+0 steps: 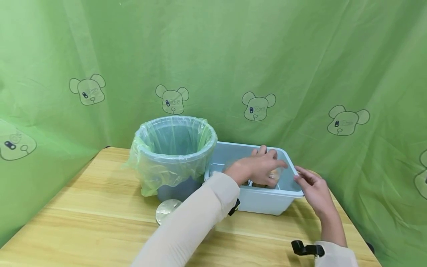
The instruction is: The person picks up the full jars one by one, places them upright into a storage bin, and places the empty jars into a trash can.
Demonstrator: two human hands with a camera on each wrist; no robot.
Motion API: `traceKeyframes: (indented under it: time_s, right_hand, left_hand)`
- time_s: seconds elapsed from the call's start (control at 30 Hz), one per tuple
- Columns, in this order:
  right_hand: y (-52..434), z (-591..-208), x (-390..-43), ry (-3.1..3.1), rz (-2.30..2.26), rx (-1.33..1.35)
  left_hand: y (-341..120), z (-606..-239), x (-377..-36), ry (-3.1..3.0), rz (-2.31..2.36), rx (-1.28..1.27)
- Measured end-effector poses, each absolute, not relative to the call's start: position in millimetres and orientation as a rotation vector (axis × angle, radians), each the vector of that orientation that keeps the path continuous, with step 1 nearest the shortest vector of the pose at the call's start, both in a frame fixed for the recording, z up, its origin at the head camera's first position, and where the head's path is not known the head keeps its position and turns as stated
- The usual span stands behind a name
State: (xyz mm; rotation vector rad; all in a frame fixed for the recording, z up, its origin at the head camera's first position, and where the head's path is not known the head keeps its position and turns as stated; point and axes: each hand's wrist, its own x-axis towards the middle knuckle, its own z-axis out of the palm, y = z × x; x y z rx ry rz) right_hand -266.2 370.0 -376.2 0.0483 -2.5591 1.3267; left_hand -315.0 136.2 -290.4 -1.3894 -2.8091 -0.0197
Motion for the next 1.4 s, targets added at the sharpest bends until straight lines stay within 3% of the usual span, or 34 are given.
traceKeyframes:
  time_s: [0.9, 1.4]
  right_hand:
    - [369.3, -377.5, -267.5, -2.546, 1.327, 0.056]
    - [369.8, -378.2, -267.3, -2.548, 1.334, 0.054]
  left_hand:
    - [135.9, -293.7, -312.0, -2.746, 0.126, -1.351]
    - [118.8, -263.4, -298.8, -2.675, 0.148, -1.349]
